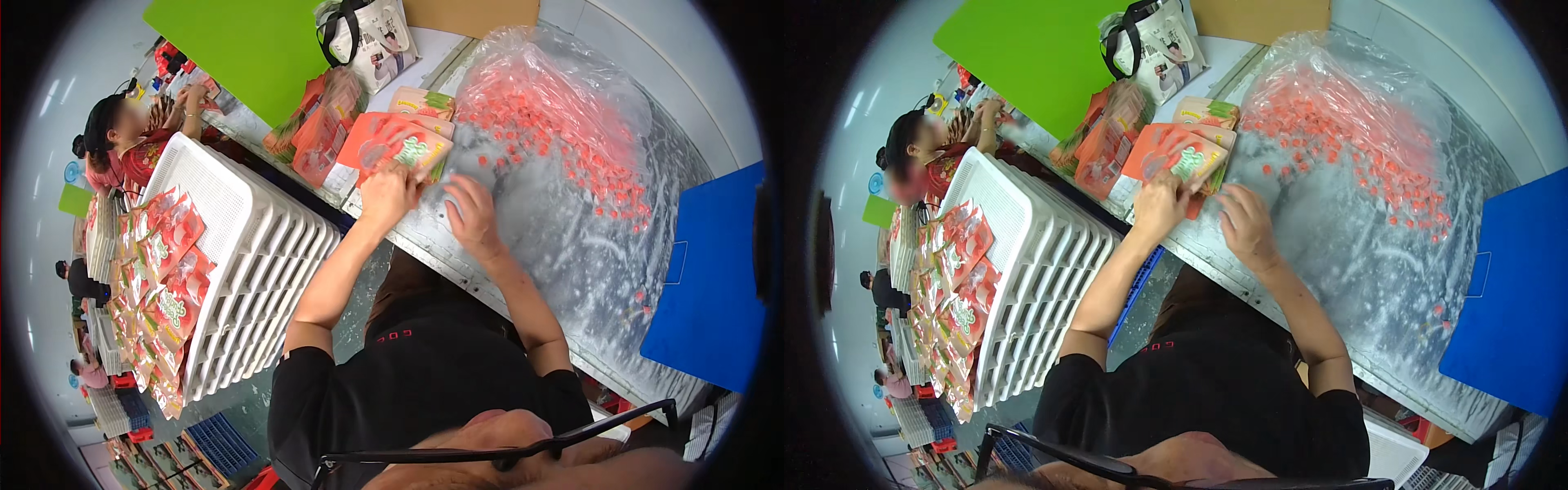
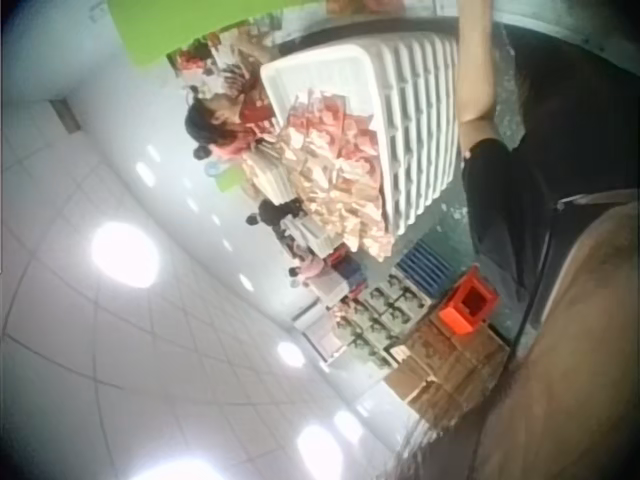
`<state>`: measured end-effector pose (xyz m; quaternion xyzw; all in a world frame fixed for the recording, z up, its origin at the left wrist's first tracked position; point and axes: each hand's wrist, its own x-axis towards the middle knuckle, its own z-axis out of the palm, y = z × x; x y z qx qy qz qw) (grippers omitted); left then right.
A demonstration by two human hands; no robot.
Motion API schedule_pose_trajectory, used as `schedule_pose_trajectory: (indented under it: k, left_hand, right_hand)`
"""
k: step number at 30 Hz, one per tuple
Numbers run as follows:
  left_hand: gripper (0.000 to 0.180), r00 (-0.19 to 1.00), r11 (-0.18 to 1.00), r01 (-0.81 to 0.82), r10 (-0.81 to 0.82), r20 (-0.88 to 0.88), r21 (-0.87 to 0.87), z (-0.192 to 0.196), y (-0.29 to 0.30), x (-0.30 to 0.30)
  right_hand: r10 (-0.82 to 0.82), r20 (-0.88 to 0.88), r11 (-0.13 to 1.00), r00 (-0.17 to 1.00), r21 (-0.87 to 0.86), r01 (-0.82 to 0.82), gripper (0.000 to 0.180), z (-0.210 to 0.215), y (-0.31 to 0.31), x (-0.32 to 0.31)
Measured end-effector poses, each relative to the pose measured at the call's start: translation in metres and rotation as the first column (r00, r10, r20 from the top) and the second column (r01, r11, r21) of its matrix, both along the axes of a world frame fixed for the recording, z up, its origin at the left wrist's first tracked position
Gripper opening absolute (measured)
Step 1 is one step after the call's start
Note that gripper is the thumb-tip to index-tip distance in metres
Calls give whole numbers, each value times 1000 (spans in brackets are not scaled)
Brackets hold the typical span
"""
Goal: Packaging small food items into individual plastic bags and stacking the filled bags into a crate.
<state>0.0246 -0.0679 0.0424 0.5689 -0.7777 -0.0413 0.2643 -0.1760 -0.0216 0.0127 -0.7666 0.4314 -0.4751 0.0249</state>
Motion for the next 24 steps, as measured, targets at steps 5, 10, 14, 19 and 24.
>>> schedule_pose_trajectory:
  k: [5,10,14,19,24]
  left_hand:
    - [25,941,975,89,-15,-338,205,32,40,-3]
    - [17,790,910,117,157,-592,398,20,45,0]
    - [15,755,901,255,41,-654,351,21,60,-16]
    - [19,757,949,221,-22,-652,224,11,60,-20]
    - [16,830,959,219,-85,-551,182,35,79,-30]
  right_hand:
    - [36,-191,987,981,-147,-65,34,23,12,9]
    - [120,-175,989,977,-67,-134,31,24,26,2]
    - [160,-96,987,983,-7,-161,28,38,24,2]
    - [408,-144,911,902,131,-391,23,24,34,-9]
    - [530,86,826,844,172,-537,31,23,38,11]
